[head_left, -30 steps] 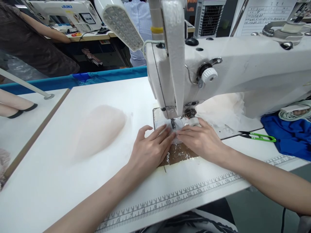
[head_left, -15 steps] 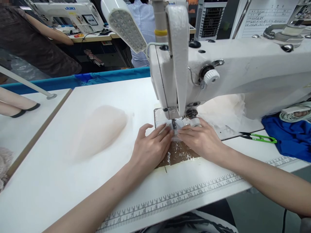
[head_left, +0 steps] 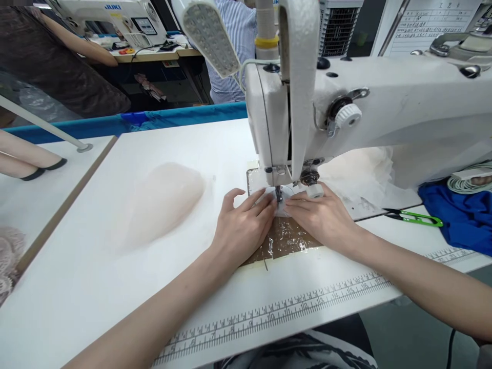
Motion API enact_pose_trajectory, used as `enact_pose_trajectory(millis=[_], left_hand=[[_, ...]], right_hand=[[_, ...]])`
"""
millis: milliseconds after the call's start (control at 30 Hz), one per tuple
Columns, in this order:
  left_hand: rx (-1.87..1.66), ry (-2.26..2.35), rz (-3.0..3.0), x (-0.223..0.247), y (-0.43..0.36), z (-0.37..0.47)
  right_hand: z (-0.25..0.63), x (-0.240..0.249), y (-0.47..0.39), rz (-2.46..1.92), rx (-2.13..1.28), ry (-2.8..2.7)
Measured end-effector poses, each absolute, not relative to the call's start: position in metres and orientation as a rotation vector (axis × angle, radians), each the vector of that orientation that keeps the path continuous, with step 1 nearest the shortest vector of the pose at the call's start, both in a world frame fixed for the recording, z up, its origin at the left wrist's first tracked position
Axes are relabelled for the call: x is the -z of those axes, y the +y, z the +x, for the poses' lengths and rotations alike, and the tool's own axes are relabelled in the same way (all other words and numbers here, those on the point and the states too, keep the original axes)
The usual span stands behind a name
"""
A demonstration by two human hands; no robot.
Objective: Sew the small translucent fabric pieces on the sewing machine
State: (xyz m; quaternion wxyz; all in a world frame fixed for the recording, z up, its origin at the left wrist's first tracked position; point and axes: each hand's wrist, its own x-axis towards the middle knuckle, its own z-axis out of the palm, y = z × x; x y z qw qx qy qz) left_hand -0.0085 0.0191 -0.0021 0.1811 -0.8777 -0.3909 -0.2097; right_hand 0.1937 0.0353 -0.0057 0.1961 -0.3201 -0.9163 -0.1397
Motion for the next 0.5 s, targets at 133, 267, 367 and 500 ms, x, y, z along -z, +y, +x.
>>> enact_pose_trajectory(millis=[133,267,367,500], left_hand=[[0.579,-1.113,-2.478,0.0029,0.0199,-0.0082],[0.577,-1.121,-2.483,0.003,0.0203,-0.0083],[0.583,-1.104,-2.487,0.0033,0.0208,-0.0091],[0.572,-1.08,-2.455,0.0022,0.0188,-0.0073]], right_hand=[[0.1934,0.0057,0.0362,-0.913,0.373,-2.57],[0.1928,0.0049,0.0355,-0.921,0.428,-2.581],[0.1926,0.006,0.036,-0.908,0.463,-2.579],[0.193,0.0068,0.0371,-0.909,0.46,-2.561]])
